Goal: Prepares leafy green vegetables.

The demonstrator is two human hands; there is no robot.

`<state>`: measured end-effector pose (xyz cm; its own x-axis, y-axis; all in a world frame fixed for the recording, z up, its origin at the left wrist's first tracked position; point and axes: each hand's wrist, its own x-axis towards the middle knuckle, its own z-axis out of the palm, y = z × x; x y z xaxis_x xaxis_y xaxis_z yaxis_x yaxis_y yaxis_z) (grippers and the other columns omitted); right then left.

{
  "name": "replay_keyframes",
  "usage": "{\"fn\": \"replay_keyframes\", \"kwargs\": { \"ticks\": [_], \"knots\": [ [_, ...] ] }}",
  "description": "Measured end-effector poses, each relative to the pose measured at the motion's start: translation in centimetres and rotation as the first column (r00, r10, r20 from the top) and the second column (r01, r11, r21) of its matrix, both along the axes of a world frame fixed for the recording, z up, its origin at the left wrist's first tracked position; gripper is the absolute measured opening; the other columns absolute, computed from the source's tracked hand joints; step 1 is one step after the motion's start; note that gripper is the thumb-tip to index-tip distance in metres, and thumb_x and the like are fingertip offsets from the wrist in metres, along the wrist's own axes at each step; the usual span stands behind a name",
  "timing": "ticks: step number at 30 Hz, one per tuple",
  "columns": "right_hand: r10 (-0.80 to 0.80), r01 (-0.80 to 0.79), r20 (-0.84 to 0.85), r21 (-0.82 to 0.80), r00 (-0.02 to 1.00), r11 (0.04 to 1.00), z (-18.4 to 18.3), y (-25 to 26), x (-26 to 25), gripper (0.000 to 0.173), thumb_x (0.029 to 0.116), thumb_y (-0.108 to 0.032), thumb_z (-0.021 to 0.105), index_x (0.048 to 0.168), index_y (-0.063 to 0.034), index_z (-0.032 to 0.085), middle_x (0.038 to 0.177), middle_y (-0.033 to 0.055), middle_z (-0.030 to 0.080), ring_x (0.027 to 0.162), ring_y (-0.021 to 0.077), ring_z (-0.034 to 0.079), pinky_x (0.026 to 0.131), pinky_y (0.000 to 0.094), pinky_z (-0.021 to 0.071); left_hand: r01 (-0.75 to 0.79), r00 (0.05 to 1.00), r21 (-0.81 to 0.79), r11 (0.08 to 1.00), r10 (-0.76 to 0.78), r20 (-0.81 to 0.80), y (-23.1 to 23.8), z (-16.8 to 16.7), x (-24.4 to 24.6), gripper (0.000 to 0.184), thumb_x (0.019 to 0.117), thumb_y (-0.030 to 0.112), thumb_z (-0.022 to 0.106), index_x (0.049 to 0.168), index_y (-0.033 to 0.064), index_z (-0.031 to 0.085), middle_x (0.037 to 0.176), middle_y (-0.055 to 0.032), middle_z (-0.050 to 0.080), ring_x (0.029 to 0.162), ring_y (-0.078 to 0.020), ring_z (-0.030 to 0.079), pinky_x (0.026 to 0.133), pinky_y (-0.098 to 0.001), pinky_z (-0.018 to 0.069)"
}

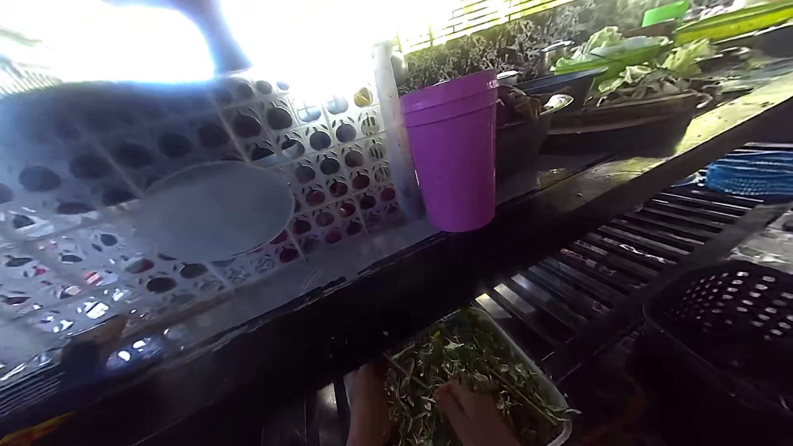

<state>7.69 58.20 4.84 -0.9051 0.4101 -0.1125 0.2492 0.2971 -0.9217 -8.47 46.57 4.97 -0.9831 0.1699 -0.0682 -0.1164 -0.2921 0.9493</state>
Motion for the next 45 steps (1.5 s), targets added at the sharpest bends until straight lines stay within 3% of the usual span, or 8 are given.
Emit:
{"fn": "replay_keyframes", "kwargs": {
  "ticks": [3,5,9,16,24,29,36,45],
  "knots": [
    [-0.007,0.007,0.003,0.007,1.000,1.000,-1.7,1.0,-1.1,0.060,0.1025,-0.048,0.056,0.145,-0.0055,0.056,0.137,0.0226,0.061,0.129,0.0420,0.056,0.109,0.0627,0.0423,0.102,0.994,-0.127,0.987,-0.107,-0.037,-0.9,-2.0,-0.1,0.027,0.1088,0.019,0.047,0.118,-0.0016,0.062,0.093,-0.0091,0.069,0.079,-0.0147,0.066,0.073,-0.0317,0.0563],
    [-0.046,0.047,-0.064,0.008,0.997,0.999,-2.6,1.7,-2.2,0.075,0.0933,-0.051,0.068,0.151,-0.0067,0.049,0.145,0.0219,0.055,0.132,0.0406,0.053,0.109,0.0594,0.0433,0.228,0.963,-0.219,0.949,-0.253,-0.091,-0.2,-2.6,1.4,0.027,0.1070,0.017,0.049,0.114,-0.0027,0.066,0.091,-0.0079,0.070,0.077,-0.0133,0.066,0.068,-0.0302,0.0560],
    [-0.057,0.029,-0.226,-0.123,0.972,0.992,-1.9,1.8,-3.6,0.072,0.0889,-0.026,0.079,0.151,-0.0057,0.047,0.122,0.0083,0.071,0.100,0.0180,0.071,0.083,0.0383,0.0608,0.387,0.897,-0.228,0.893,-0.422,-0.132,1.2,-2.3,4.0,0.025,0.1058,0.014,0.053,0.114,-0.0025,0.070,0.098,-0.0088,0.075,0.086,-0.0136,0.071,0.077,-0.0303,0.0595],
    [-0.203,0.141,-0.403,-0.179,0.892,0.974,-1.1,0.3,-3.3,0.012,0.0914,-0.004,0.073,0.102,-0.0055,0.076,0.096,0.0039,0.076,0.079,0.0123,0.072,0.068,0.0292,0.0627,0.185,0.971,-0.130,0.974,-0.202,-0.127,1.3,-2.0,3.4,0.022,0.1046,0.009,0.052,0.110,-0.0040,0.069,0.081,-0.0081,0.067,0.067,-0.0132,0.064,0.064,-0.0285,0.0566],
    [-0.284,0.131,-0.230,-0.514,0.931,0.848,0.4,2.6,-3.3,0.045,0.0933,-0.013,0.072,0.137,-0.0059,0.060,0.104,0.0035,0.070,0.076,0.0080,0.062,0.058,0.0223,0.0471,0.396,0.850,-0.358,0.846,-0.485,-0.205,1.5,-2.7,4.9,0.020,0.1023,0.012,0.058,0.108,0.0000,0.072,0.083,-0.0037,0.071,0.070,-0.0100,0.067,0.067,-0.0278,0.0586],
    [-0.427,0.149,-0.290,-0.652,0.857,0.743,0.4,3.0,-3.1,0.011,0.0981,-0.004,0.064,0.105,-0.0009,0.072,0.081,0.0054,0.066,0.056,0.0058,0.051,0.048,0.0190,0.0407,0.478,0.811,-0.365,0.799,-0.561,-0.167,1.7,-2.5,6.0,0.020,0.1033,0.011,0.056,0.110,0.0012,0.072,0.087,-0.0039,0.072,0.071,-0.0099,0.068,0.066,-0.0271,0.0591],
    [-0.594,0.154,-0.119,-0.909,0.796,0.388,0.4,3.0,-2.9,0.012,0.1014,0.000,0.056,0.105,0.0015,0.067,0.075,0.0049,0.061,0.054,0.0057,0.053,0.048,0.0173,0.0465,0.506,0.782,-0.360,0.784,-0.593,-0.193,2.4,-2.3,6.5,0.020,0.1036,0.009,0.055,0.111,0.0006,0.072,0.089,-0.0041,0.072,0.075,-0.0101,0.068,0.071,-0.0281,0.0594],
    [-0.724,0.362,-0.156,-0.783,0.672,0.505,1.6,8.5,-2.5,0.015,0.1035,-0.007,0.057,0.111,0.0013,0.067,0.075,0.0025,0.062,0.054,0.0042,0.053,0.049,0.0152,0.0450,0.630,0.667,-0.415,0.657,-0.731,-0.145,1.6,-1.3,8.1,0.023,0.1061,0.010,0.049,0.110,0.0001,0.070,0.087,-0.0031,0.070,0.075,-0.0093,0.066,0.071,-0.0280,0.0583]
  ]
}}
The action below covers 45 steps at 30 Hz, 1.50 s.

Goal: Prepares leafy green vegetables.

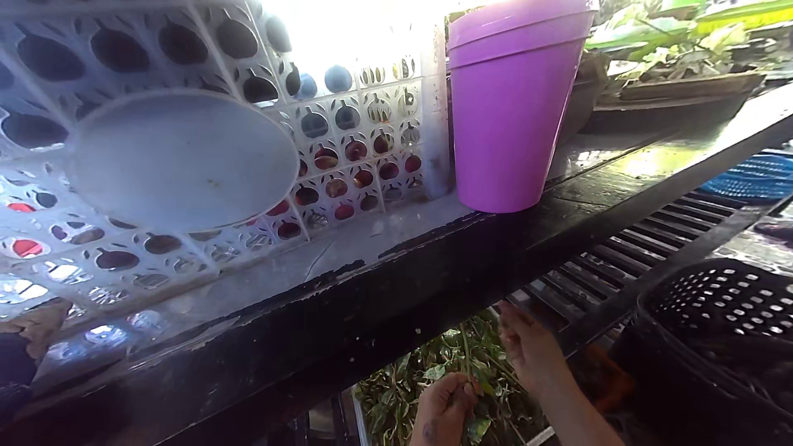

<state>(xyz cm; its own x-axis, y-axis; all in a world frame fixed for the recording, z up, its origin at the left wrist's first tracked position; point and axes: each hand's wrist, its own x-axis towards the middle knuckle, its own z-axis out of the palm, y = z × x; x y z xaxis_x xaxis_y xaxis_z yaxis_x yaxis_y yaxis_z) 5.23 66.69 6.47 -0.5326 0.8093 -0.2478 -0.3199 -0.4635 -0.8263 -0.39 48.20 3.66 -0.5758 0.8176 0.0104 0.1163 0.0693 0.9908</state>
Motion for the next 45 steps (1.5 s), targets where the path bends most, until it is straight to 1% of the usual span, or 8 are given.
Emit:
{"fn": "replay_keyframes", "kwargs": {
  "ticks": [5,10,15,18,28,35,40,45],
  "knots": [
    [0.590,-0.595,-0.072,-0.089,0.804,0.799,0.0,-0.8,0.7,0.038,0.1120,-0.030,0.038,0.121,-0.0069,0.067,0.075,-0.0020,0.059,0.055,0.0016,0.052,0.050,0.0144,0.0455,0.139,0.985,0.049,0.989,-0.143,0.095,-0.3,-0.5,-0.2,0.026,0.1080,0.011,0.045,0.114,-0.0008,0.068,0.088,-0.0020,0.069,0.077,-0.0091,0.066,0.073,-0.0285,0.0581],
    [0.505,-0.513,-0.106,-0.072,0.856,0.855,0.1,-1.8,0.1,0.013,0.1040,-0.009,0.056,0.099,-0.0044,0.067,0.070,-0.0003,0.056,0.052,0.0020,0.049,0.047,0.0143,0.0427,0.069,0.989,0.063,0.996,-0.077,0.128,-0.1,-0.9,0.0,0.026,0.1077,0.013,0.046,0.114,0.0000,0.068,0.086,-0.0024,0.069,0.075,-0.0094,0.065,0.069,-0.0281,0.0573],
    [0.598,-0.623,0.180,0.156,0.781,0.767,0.1,-2.8,0.3,0.009,0.0958,-0.016,0.071,0.090,-0.0092,0.067,0.069,-0.0032,0.057,0.053,0.0020,0.047,0.048,0.0167,0.0384,-0.278,0.938,0.046,0.960,0.260,0.227,0.7,-0.2,-0.6,0.038,0.1079,0.024,0.046,0.137,0.0014,0.058,0.110,-0.0111,0.070,0.091,-0.0191,0.070,0.078,-0.0384,0.0597],
    [0.626,-0.695,0.320,0.182,0.711,0.696,-0.6,-4.1,0.0,0.017,0.0945,-0.024,0.074,0.090,-0.0100,0.067,0.069,-0.0032,0.059,0.053,0.0029,0.049,0.047,0.0189,0.0378,-0.356,0.883,0.118,0.927,0.292,0.368,0.8,-0.1,-1.8,0.030,0.1082,0.017,0.048,0.120,-0.0031,0.067,0.107,-0.0130,0.072,0.092,-0.0188,0.070,0.079,-0.0354,0.0599],
    [0.479,-0.566,0.312,0.328,0.821,0.756,-1.6,-5.8,-0.4,0.019,0.0945,-0.027,0.073,0.091,-0.0093,0.069,0.069,-0.0020,0.059,0.053,0.0046,0.050,0.049,0.0207,0.0394,-0.710,0.612,0.201,0.674,0.451,0.650,0.4,1.0,-4.6,0.025,0.1125,0.017,0.033,0.102,0.0059,0.053,0.068,-0.0013,0.058,0.056,-0.0106,0.061,0.056,-0.0257,0.0569],
    [0.442,-0.442,0.030,0.030,0.897,0.896,-0.5,-4.8,-0.6,0.013,0.1051,-0.012,0.057,0.102,-0.0030,0.065,0.095,0.0083,0.072,0.064,0.0081,0.060,0.056,0.0201,0.0486,-0.514,0.844,0.278,0.812,0.419,0.335,0.5,0.1,-3.6,0.025,0.1090,0.013,0.041,0.107,-0.0009,0.062,0.075,-0.0044,0.063,0.059,-0.0100,0.061,0.055,-0.0245,0.0549],
    [0.459,-0.451,0.010,0.209,0.888,0.868,-1.1,-5.7,-0.7,0.038,0.0921,-0.005,0.071,0.127,-0.0041,0.056,0.097,0.0085,0.071,0.074,0.0118,0.065,0.058,0.0239,0.0503,-0.371,0.927,0.234,0.899,0.341,0.157,1.3,-0.9,-1.2,0.020,0.1044,0.010,0.053,0.105,-0.0028,0.068,0.078,-0.0078,0.068,0.062,-0.0126,0.064,0.057,-0.0282,0.0568],
    [0.251,-0.237,-0.055,0.183,0.966,0.954,-1.7,-5.6,-0.6,0.014,0.0941,0.002,0.066,0.108,0.0023,0.065,0.085,0.0120,0.069,0.064,0.0117,0.061,0.054,0.0231,0.0488,-0.338,0.941,0.153,0.929,0.328,0.085,1.8,-1.0,-0.8,0.020,0.1050,0.013,0.053,0.103,0.0001,0.069,0.074,-0.0037,0.064,0.056,-0.0091,0.056,0.050,-0.0239,0.0481]
  ]
}}
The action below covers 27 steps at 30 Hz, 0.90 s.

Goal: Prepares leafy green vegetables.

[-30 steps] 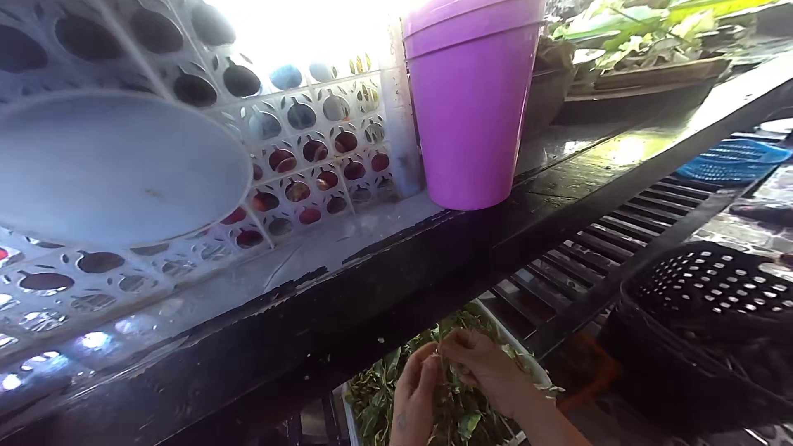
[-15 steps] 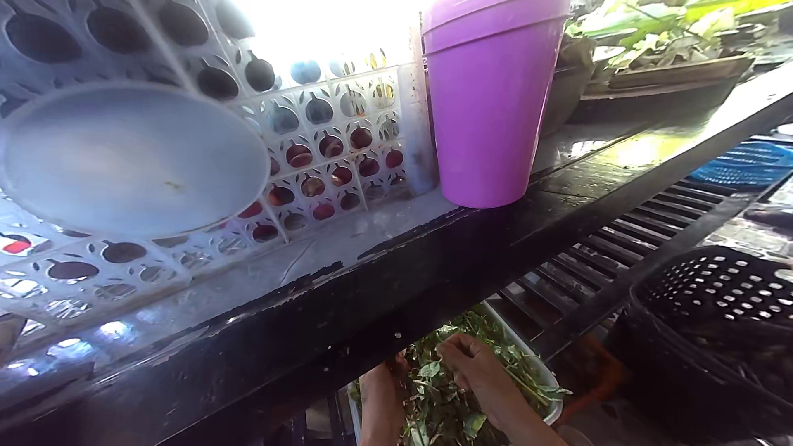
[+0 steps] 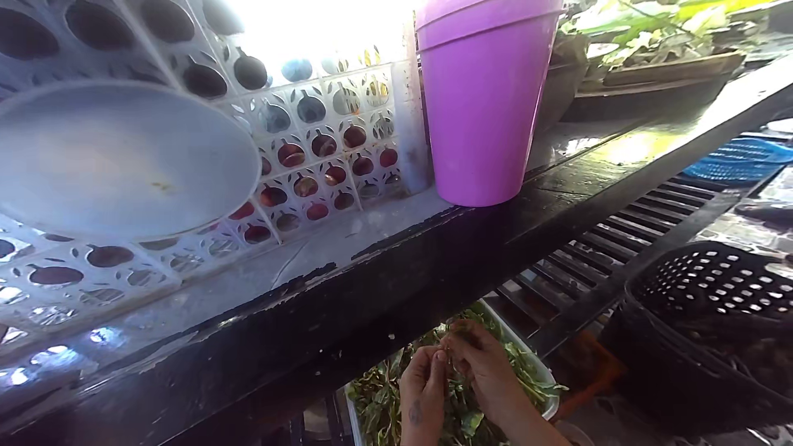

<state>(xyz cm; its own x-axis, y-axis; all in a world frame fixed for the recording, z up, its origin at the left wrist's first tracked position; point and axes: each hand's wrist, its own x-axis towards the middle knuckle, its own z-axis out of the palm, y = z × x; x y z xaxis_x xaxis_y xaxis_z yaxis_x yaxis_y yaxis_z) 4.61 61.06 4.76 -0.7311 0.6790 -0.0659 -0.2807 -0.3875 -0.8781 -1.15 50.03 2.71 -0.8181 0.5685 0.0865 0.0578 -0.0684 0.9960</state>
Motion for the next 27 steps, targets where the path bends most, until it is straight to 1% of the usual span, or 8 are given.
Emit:
{"fn": "replay_keyframes", "kwargs": {
  "ticks": [7,11,13,14,16,19,24,27],
  "knots": [
    [-0.144,0.144,-0.025,-0.020,0.989,0.989,0.3,0.5,0.1,0.011,0.0948,0.002,0.064,0.105,0.0028,0.063,0.082,0.0108,0.067,0.062,0.0117,0.060,0.054,0.0231,0.0495,-0.007,0.993,-0.039,0.999,0.002,-0.118,1.3,0.4,0.2,0.018,0.1032,0.013,0.057,0.101,0.0033,0.071,0.076,-0.0004,0.066,0.059,-0.0059,0.057,0.053,-0.0213,0.0474],
    [-0.282,0.280,0.009,0.095,0.959,0.955,1.1,4.1,0.6,0.011,0.1017,-0.002,0.056,0.112,-0.0002,0.061,0.085,0.0055,0.067,0.062,0.0084,0.058,0.054,0.0212,0.0482,-0.068,0.987,-0.059,0.996,0.058,-0.148,0.1,0.8,-0.3,0.018,0.1028,0.013,0.055,0.101,0.0045,0.071,0.077,0.0012,0.065,0.061,-0.0055,0.056,0.055,-0.0212,0.0461],
    [-0.270,0.257,-0.007,0.331,0.963,0.908,1.9,5.6,1.1,0.016,0.0995,-0.003,0.059,0.115,-0.0010,0.062,0.086,0.0057,0.068,0.063,0.0097,0.060,0.054,0.0222,0.0494,-0.078,0.987,-0.069,0.995,0.067,-0.144,-0.6,1.0,-0.9,0.019,0.1031,0.014,0.056,0.100,0.0045,0.072,0.079,0.0009,0.067,0.064,-0.0049,0.059,0.057,-0.0204,0.0470],
    [-0.237,0.197,0.009,0.525,0.971,0.828,2.1,5.6,1.4,0.022,0.0971,-0.007,0.062,0.118,-0.0023,0.066,0.089,0.0047,0.070,0.066,0.0097,0.062,0.057,0.0238,0.0514,-0.065,0.988,-0.065,0.996,0.055,-0.144,-0.9,1.1,-1.2,0.019,0.1030,0.014,0.056,0.100,0.0042,0.073,0.079,0.0007,0.068,0.065,-0.0048,0.060,0.058,-0.0202,0.0478],
    [-0.192,0.042,0.068,0.855,0.979,0.516,1.5,5.0,1.6,0.025,0.0975,-0.018,0.064,0.119,-0.0129,0.075,0.098,0.0023,0.072,0.080,0.0100,0.067,0.071,0.0290,0.0579,-0.016,0.987,-0.059,0.998,0.006,-0.159,-1.1,1.1,-1.8,0.019,0.1023,0.015,0.058,0.098,0.0046,0.073,0.078,0.0008,0.068,0.066,-0.0052,0.061,0.061,-0.0210,0.0502],
    [-0.227,-0.080,0.106,0.989,0.968,0.125,-0.6,4.4,1.6,0.026,0.1020,-0.030,0.058,0.121,-0.0319,0.077,0.094,0.0014,0.071,0.086,0.0184,0.069,0.073,0.0389,0.0599,0.046,0.979,-0.060,0.997,-0.057,-0.194,-1.4,0.9,-2.0,0.019,0.1010,0.015,0.058,0.095,0.0053,0.073,0.078,0.0009,0.068,0.067,-0.0063,0.062,0.063,-0.0220,0.0522],
    [-0.266,-0.078,0.081,0.997,0.961,0.024,-1.0,5.0,1.6,0.026,0.1017,-0.034,0.056,0.109,-0.0240,0.079,0.090,-0.0008,0.069,0.086,0.0152,0.068,0.072,0.0326,0.0585,0.072,0.984,-0.028,0.997,-0.076,-0.160,-1.9,1.3,-2.8,0.022,0.1025,0.015,0.055,0.098,0.0045,0.074,0.076,0.0003,0.068,0.060,-0.0040,0.056,0.054,-0.0189,0.0446],
    [-0.276,-0.021,0.029,0.999,0.961,0.033,-1.1,5.2,1.8,0.023,0.0946,-0.029,0.058,0.093,-0.0192,0.078,0.085,-0.0027,0.068,0.083,0.0128,0.068,0.070,0.0311,0.0578,0.117,0.989,-0.050,0.992,-0.121,-0.085,-2.1,1.7,-3.0,0.024,0.1034,0.016,0.054,0.107,0.0035,0.074,0.080,-0.0022,0.069,0.056,-0.0051,0.055,0.049,-0.0189,0.0431]
  ]
}}
